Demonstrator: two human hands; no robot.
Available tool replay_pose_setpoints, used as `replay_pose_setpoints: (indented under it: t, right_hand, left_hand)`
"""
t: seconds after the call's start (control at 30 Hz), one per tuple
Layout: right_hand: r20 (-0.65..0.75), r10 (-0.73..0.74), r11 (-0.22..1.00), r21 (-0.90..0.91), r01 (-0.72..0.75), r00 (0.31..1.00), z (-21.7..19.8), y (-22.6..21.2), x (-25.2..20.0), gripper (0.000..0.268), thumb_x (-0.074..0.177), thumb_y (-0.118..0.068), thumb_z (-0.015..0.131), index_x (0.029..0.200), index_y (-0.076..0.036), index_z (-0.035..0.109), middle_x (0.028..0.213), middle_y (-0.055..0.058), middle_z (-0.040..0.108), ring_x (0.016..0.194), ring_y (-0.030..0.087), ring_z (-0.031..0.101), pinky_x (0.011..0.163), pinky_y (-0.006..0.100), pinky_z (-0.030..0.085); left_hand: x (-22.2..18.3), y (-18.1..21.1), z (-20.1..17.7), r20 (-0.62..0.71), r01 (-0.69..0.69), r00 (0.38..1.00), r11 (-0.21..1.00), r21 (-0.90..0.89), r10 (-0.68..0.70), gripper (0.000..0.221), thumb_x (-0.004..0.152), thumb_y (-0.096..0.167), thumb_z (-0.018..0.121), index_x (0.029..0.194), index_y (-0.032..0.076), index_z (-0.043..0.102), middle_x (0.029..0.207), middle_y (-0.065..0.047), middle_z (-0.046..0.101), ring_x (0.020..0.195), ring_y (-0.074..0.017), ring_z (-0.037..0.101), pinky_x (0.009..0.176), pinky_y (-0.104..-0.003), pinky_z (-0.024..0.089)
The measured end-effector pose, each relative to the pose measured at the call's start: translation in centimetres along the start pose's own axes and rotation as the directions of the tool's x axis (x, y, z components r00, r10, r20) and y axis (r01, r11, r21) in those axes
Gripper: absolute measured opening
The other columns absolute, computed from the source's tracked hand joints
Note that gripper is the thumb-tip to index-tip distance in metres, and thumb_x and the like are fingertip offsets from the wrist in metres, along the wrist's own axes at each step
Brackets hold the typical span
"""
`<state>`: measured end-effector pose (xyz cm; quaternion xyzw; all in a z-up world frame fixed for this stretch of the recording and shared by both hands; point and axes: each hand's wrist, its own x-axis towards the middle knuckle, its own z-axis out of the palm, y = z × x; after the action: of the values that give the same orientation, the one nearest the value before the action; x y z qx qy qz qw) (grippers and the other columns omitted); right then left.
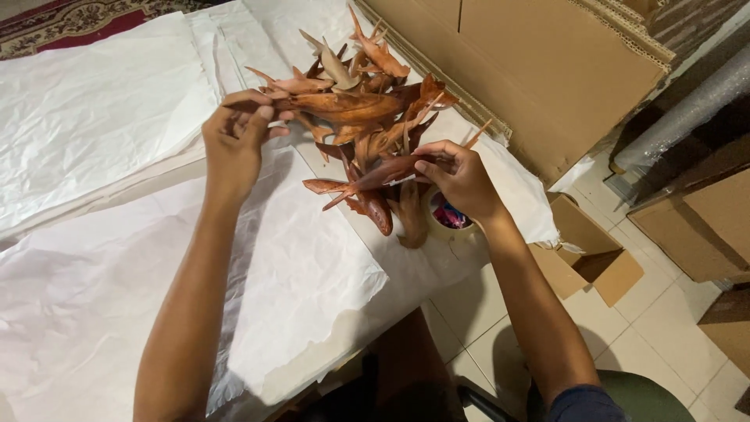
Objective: Wrapping small wooden shark figurines in white tissue paper at a manual packaging station.
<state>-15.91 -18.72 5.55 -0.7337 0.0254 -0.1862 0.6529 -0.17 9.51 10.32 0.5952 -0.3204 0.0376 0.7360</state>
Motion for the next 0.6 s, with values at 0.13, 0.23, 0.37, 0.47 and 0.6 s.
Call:
replay_pose_setpoints:
  t: [0.13,0.23,0.37,0.47,0.6]
  right_hand:
    - [0.011,0.000,1.000,0.004,0.000,1.000,0.0,-0.2,0.0,0.024,0.099,-0.007,0.071,0.120,0.005,0.068,0.104,0.019,0.073,0.090,0.018,0.071,0.080,0.034,0.065]
    - [0.014,-0.010,1.000,0.007,0.010,1.000,0.0,0.1,0.1,0.024,0.099,-0.007,0.071,0.119,0.004,0.069,0.097,0.017,0.073,0.086,0.016,0.071,0.078,0.033,0.065]
    - [0.014,-0.017,0.998,-0.064,0.018,1.000,0.2,-0.6,-0.1,0.025,0.097,-0.007,0.073,0.121,0.000,0.070,0.086,0.010,0.069,0.082,0.012,0.067,0.072,0.026,0.065]
    - [0.002,-0.005,1.000,-0.025,0.005,1.000,0.3,-0.6,0.1,0.024,0.097,-0.007,0.073,0.119,0.001,0.070,0.083,0.012,0.069,0.079,0.013,0.069,0.073,0.028,0.065]
    - [-0.004,0.013,1.000,-0.010,-0.013,1.000,0.2,-0.7,0.0,0.024,0.097,-0.006,0.073,0.119,0.002,0.070,0.080,0.014,0.069,0.081,0.015,0.071,0.076,0.029,0.065]
  left_hand:
    - [-0.4,1.4,1.0,0.011,-0.010,1.000,0.999,-0.045,0.011,0.007,0.106,0.000,0.057,0.113,-0.001,0.059,0.111,-0.017,0.066,0.097,-0.0246,0.074,0.082,-0.032,0.068]
    - [-0.3,1.5,1.2,-0.006,0.020,1.000,0.998,-0.055,-0.021,0.010,0.106,0.003,0.059,0.115,-0.001,0.060,0.108,-0.017,0.068,0.094,-0.0241,0.076,0.079,-0.029,0.068]
    - [0.5,0.8,1.9,-0.091,0.185,0.977,0.981,-0.064,-0.191,0.020,0.103,0.011,0.063,0.120,0.001,0.062,0.096,-0.018,0.072,0.078,-0.0236,0.079,0.067,-0.023,0.070]
    - [0.7,1.3,2.7,-0.143,0.359,0.918,0.928,-0.100,-0.370,0.032,0.097,0.014,0.066,0.121,-0.005,0.059,0.092,-0.019,0.074,0.074,-0.0220,0.080,0.064,-0.021,0.069]
    - [1.4,0.1,3.0,-0.153,0.413,0.890,0.901,-0.134,-0.431,0.033,0.095,0.013,0.066,0.119,-0.009,0.061,0.091,-0.021,0.074,0.076,-0.0269,0.081,0.065,-0.023,0.070]
